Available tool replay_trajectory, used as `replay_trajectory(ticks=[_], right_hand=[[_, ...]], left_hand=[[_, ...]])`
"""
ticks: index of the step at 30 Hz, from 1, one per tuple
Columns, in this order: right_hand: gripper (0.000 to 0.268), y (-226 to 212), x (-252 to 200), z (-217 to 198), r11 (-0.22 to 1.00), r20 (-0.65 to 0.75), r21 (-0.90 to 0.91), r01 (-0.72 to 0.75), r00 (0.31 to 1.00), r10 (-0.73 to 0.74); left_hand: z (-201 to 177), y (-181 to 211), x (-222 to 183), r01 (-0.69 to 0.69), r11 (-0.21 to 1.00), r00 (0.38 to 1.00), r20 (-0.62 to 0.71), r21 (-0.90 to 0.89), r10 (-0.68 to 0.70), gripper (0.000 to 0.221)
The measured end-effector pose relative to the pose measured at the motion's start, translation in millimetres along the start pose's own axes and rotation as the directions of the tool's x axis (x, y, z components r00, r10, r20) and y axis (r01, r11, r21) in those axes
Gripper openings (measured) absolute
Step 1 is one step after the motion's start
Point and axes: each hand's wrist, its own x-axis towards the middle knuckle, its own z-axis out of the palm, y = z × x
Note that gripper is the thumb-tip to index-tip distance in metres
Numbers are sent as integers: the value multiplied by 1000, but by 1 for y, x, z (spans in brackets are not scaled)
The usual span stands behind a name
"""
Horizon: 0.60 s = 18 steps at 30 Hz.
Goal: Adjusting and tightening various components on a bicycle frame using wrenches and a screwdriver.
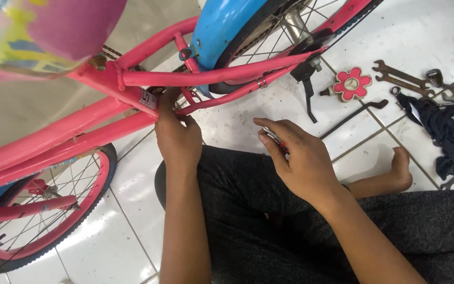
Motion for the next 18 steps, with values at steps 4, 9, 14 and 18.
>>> replay_trajectory(ticks=[4, 9, 14, 18], right_hand=[[27, -4, 2, -1, 999, 25, -4, 42, 999, -42], [27, -8, 2, -7, 998, 61, -4, 70, 996, -69], [29, -9, 1, -10, 996, 120, -25, 81, 990, -77], [28, -9, -1, -11, 997, 131, -17, 74, 989, -72]], left_hand=[[3, -8, 3, 44, 981, 997, 75, -192, -30, 57], [-1, -6, 12, 305, 751, 941, 307, -585, -143, 63], [-7, 0, 12, 417, 537, 909, 345, -733, -234, 62], [-7, -2, 11, 424, 470, 906, 358, -774, -227, 51]])
